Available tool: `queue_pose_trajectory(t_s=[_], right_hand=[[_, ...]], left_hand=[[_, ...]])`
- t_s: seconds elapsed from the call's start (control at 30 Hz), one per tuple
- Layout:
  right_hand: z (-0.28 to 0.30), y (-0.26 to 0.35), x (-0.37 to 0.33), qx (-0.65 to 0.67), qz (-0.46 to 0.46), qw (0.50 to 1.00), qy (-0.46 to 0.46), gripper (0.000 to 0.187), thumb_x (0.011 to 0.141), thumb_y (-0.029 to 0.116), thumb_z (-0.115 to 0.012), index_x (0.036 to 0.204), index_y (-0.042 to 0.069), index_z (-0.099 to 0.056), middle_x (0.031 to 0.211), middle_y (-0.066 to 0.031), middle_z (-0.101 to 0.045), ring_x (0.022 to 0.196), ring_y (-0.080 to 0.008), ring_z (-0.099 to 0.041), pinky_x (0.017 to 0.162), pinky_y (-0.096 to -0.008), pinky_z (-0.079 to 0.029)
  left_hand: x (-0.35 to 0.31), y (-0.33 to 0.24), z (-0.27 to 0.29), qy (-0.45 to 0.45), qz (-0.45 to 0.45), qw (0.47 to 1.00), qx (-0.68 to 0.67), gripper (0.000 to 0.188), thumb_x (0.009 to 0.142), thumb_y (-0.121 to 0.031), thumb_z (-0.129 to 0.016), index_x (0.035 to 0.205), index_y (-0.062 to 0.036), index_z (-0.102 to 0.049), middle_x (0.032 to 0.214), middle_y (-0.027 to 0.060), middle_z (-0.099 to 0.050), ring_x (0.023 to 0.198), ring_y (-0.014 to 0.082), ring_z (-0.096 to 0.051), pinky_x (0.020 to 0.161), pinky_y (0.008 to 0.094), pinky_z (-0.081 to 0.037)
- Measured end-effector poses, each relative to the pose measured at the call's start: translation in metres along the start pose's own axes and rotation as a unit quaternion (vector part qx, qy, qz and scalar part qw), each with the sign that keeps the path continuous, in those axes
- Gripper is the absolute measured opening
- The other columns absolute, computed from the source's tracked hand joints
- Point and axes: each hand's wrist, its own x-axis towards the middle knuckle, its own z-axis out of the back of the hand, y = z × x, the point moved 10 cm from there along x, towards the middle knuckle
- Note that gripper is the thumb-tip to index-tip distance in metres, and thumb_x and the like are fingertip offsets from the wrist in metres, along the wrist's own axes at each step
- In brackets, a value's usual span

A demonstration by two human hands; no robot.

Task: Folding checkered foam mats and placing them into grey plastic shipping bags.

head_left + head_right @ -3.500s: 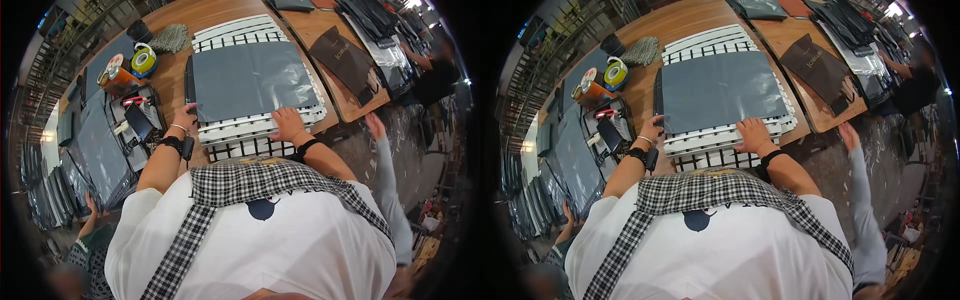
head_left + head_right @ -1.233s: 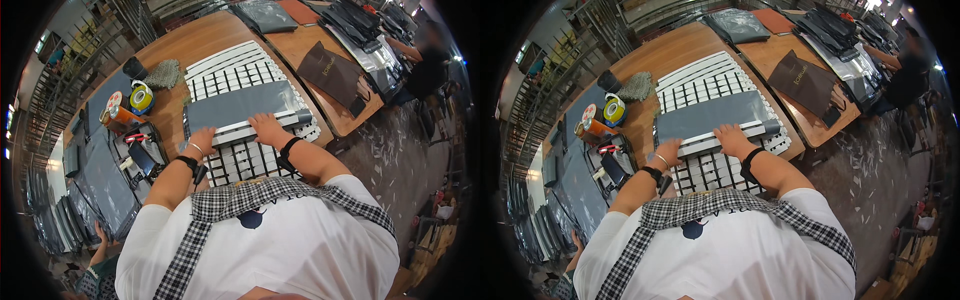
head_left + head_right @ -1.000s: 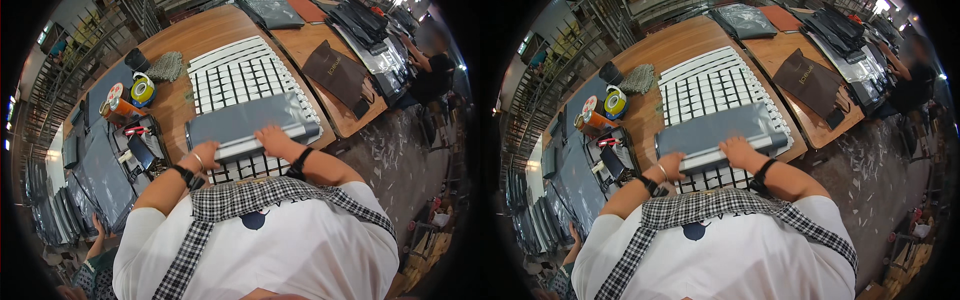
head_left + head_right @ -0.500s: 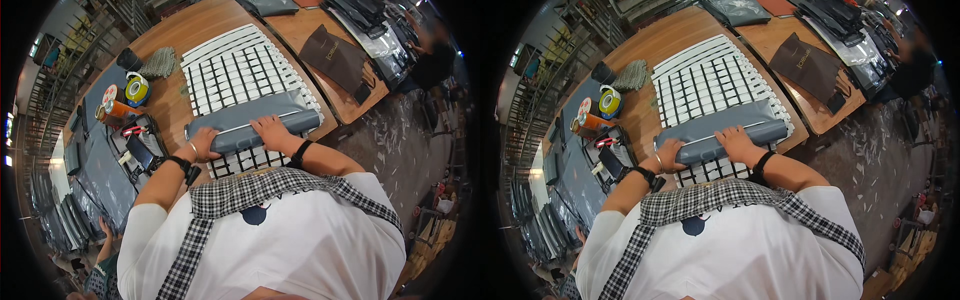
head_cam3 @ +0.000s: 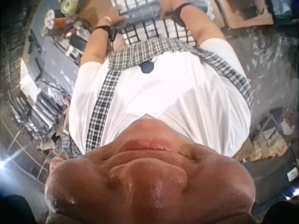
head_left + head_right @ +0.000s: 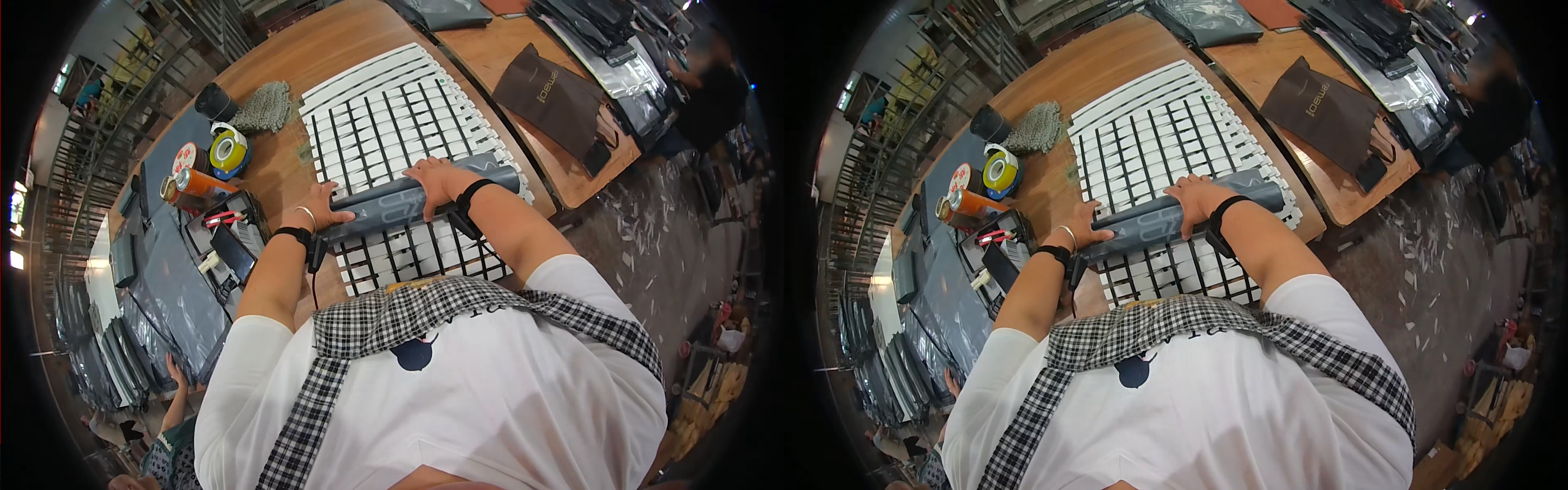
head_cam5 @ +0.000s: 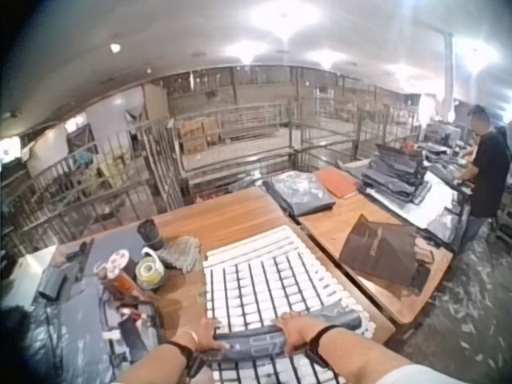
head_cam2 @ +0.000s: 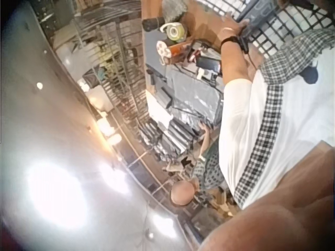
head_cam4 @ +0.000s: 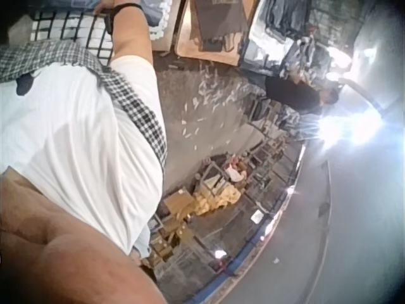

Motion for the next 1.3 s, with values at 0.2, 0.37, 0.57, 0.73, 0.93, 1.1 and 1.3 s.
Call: queue_pose_trajectory(t_s=[0.2,0.37,0.57,0.73,0.93,1.1,1.3], right_hand=[[0.0,0.005,-0.012,-0.05,0.0,0.998,-0.038,0.133,0.057,0.053,-0.094,0.163,0.015,-0.023,0.157,-0.0183,-0.038,0.148,-0.0371,-0.03,0.121,-0.0541,-0.02],[0.002,0.01,-0.021,-0.052,-0.018,0.998,-0.038,0.127,0.058,0.051,-0.094,0.16,0.01,-0.029,0.15,-0.0173,-0.044,0.145,-0.0348,-0.034,0.119,-0.0509,-0.024],[-0.008,0.017,-0.027,-0.036,-0.001,0.997,-0.068,0.094,0.062,0.041,-0.094,0.138,0.002,-0.053,0.136,-0.0186,-0.056,0.128,-0.0376,-0.053,0.105,-0.0457,-0.048],[-0.013,0.019,-0.04,-0.042,0.036,0.989,-0.135,0.08,0.062,0.04,-0.091,0.124,0.002,-0.06,0.122,-0.0191,-0.063,0.119,-0.0379,-0.06,0.1,-0.0459,-0.05],[-0.018,0.038,-0.061,-0.061,0.064,0.983,-0.16,0.065,0.062,0.039,-0.086,0.114,0.005,-0.065,0.115,-0.016,-0.065,0.111,-0.036,-0.062,0.095,-0.045,-0.053],[-0.017,0.056,-0.073,-0.075,0.068,0.984,-0.145,0.059,0.063,0.039,-0.085,0.108,0.006,-0.066,0.112,-0.0151,-0.066,0.11,-0.0347,-0.063,0.093,-0.0445,-0.054],[0.022,0.106,-0.127,-0.147,0.182,0.905,-0.355,0.063,0.068,0.038,-0.082,0.123,0.011,-0.063,0.116,-0.0079,-0.059,0.111,-0.0288,-0.056,0.096,-0.0438,-0.045]], left_hand=[[-0.027,-0.018,0.008,0.023,0.048,0.998,-0.015,0.113,0.07,-0.071,-0.081,0.153,-0.0089,-0.036,0.149,0.0244,-0.048,0.14,0.0416,-0.046,0.114,0.048,-0.041],[-0.028,-0.005,-0.003,-0.061,0.02,0.997,-0.034,0.101,0.072,-0.066,-0.082,0.144,-0.0063,-0.045,0.133,0.0254,-0.061,0.128,0.0407,-0.057,0.106,0.0465,-0.046],[-0.037,-0.019,-0.015,-0.035,-0.046,0.997,0.053,0.087,0.072,-0.074,-0.076,0.126,-0.0063,-0.065,0.129,0.0233,-0.062,0.124,0.0399,-0.057,0.105,0.045,-0.046],[-0.055,-0.069,0.002,0.002,-0.065,0.987,0.15,0.109,0.062,-0.088,-0.071,0.119,0.0046,-0.066,0.127,0.0245,-0.061,0.119,0.0398,-0.058,0.103,0.0437,-0.048],[-0.083,-0.089,-0.029,-0.087,-0.13,0.98,0.124,0.099,0.063,-0.059,-0.088,0.136,-0.0033,-0.049,0.122,0.0231,-0.063,0.113,0.0389,-0.063,0.096,0.0464,-0.053],[-0.091,-0.079,-0.048,-0.072,-0.111,0.984,0.118,0.079,0.068,-0.048,-0.084,0.129,-0.0046,-0.058,0.119,0.0208,-0.063,0.11,0.0382,-0.065,0.094,0.045,-0.055],[-0.138,-0.065,-0.028,-0.045,-0.058,0.997,0.027,0.07,0.065,-0.053,-0.084,0.113,-0.0041,-0.07,0.112,0.023,-0.069,0.104,0.038,-0.068,0.094,0.0443,-0.054]])
